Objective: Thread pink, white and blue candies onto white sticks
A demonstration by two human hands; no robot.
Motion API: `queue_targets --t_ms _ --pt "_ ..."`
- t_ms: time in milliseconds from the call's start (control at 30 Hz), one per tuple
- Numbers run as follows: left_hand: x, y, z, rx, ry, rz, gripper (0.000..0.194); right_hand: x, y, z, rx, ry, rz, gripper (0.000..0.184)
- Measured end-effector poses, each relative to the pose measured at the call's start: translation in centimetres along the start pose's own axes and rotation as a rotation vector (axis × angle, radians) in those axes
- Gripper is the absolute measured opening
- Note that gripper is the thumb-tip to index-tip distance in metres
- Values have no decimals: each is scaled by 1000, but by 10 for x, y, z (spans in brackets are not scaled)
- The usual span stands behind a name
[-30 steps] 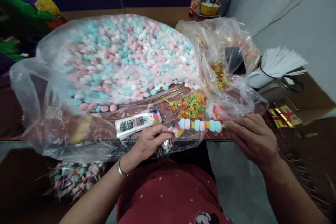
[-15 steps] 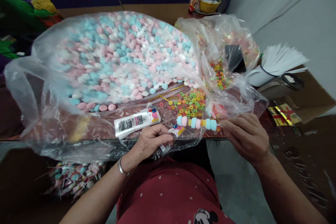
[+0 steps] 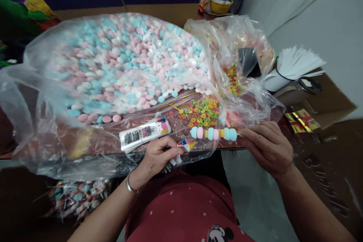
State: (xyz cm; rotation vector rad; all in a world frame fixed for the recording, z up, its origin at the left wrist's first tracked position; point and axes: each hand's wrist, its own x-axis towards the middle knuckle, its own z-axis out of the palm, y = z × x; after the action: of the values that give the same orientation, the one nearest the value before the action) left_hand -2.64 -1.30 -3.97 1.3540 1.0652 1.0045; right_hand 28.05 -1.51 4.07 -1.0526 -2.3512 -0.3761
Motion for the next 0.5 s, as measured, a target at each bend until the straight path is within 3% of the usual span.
queue_targets --t_ms 133,500 --pt "1 2 -1 86 9 81 27 0 1 -1 4 -22 -13 13" --pt "6 1 1 131 32 -11 29 2 0 2 59 -42 -24 11"
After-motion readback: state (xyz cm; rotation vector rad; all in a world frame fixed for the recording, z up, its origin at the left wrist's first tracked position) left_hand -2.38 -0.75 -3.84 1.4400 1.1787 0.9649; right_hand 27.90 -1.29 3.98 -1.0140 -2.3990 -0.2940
